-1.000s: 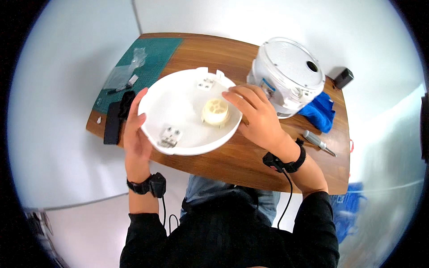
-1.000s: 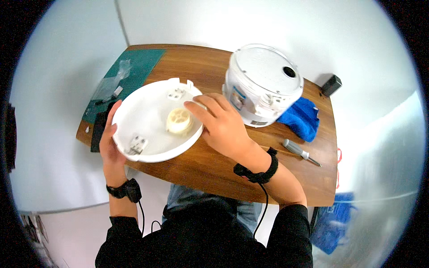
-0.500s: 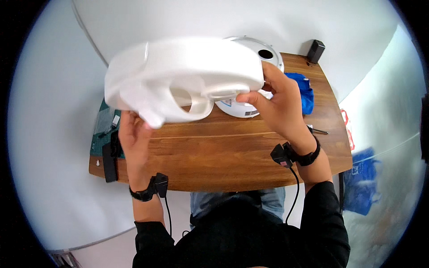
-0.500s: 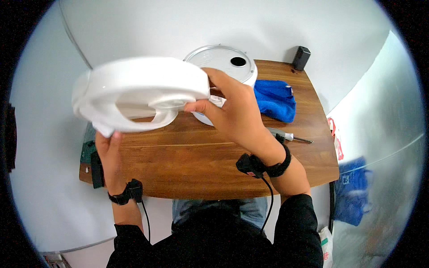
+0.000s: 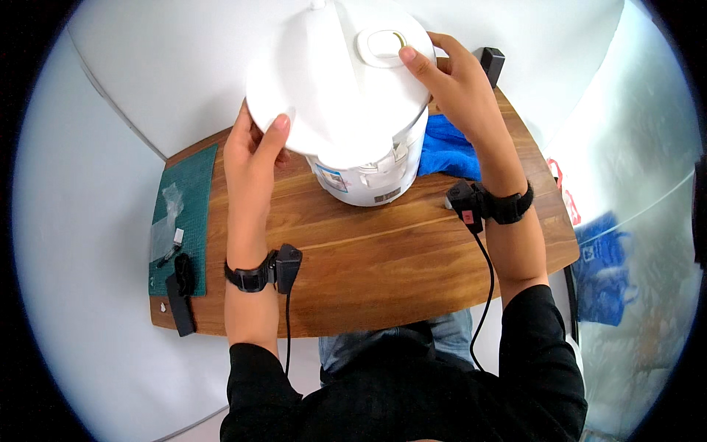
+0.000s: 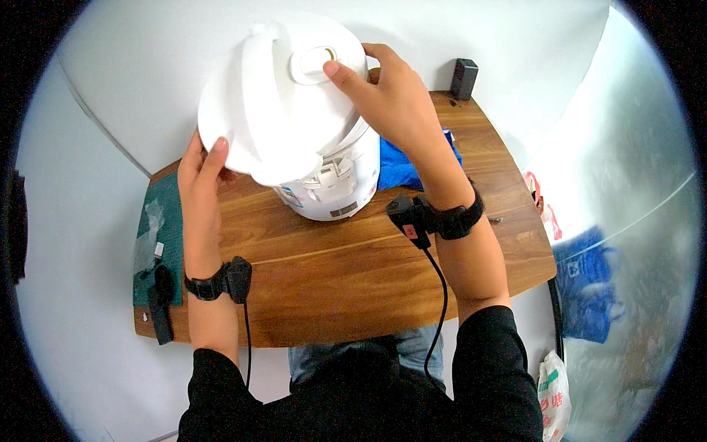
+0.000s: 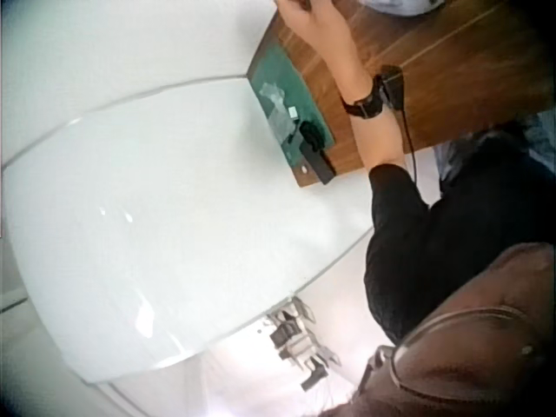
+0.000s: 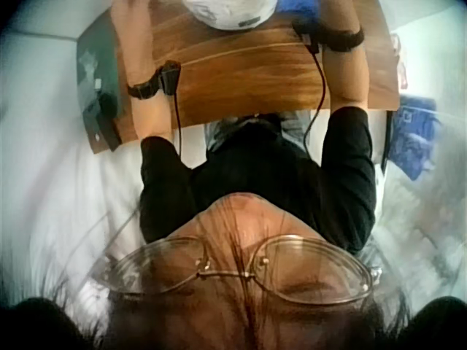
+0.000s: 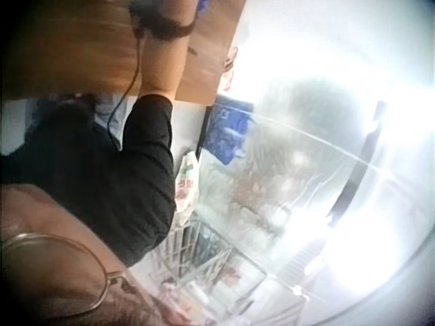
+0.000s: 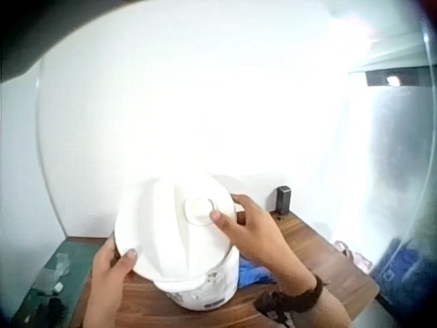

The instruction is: The person assembles a white plastic appliance by screwing in multiple screws with a screwdriver, attaching a plastic bracket, and placing the lid on top. They then wipe the exterior with a blue cloth.

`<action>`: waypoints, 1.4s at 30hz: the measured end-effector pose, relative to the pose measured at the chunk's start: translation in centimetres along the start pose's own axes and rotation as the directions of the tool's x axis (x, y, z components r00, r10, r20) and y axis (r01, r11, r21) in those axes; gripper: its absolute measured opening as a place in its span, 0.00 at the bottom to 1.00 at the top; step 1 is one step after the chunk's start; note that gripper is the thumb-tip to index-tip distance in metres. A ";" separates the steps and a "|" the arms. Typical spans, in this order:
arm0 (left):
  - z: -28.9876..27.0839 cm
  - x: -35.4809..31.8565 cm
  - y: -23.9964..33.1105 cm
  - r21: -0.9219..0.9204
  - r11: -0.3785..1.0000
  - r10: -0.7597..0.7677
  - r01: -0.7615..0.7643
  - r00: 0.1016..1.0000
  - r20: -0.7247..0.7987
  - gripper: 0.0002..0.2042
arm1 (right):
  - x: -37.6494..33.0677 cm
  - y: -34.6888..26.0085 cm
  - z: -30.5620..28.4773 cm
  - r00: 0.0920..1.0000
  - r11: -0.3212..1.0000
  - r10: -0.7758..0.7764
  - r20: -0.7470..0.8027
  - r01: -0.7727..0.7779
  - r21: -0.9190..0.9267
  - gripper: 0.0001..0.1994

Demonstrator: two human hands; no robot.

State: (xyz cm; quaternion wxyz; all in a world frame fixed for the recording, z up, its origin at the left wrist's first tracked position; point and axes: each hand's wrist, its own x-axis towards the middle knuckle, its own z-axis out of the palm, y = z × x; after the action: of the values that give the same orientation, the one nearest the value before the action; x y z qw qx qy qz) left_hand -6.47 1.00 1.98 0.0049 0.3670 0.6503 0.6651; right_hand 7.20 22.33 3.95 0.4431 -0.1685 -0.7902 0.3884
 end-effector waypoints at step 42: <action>2.6 1.5 -6.3 0.099 0.992 -0.087 0.080 0.993 0.074 0.35 | -0.4 8.0 2.2 0.981 0.962 0.164 0.100 -0.182 0.201 0.38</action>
State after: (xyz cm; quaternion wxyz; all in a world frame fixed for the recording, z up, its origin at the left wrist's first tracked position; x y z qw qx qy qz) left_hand -9.26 4.95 -3.04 0.0407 0.3650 0.6956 0.6174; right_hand 4.95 26.22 -3.07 0.3896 -0.1730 -0.7447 0.5134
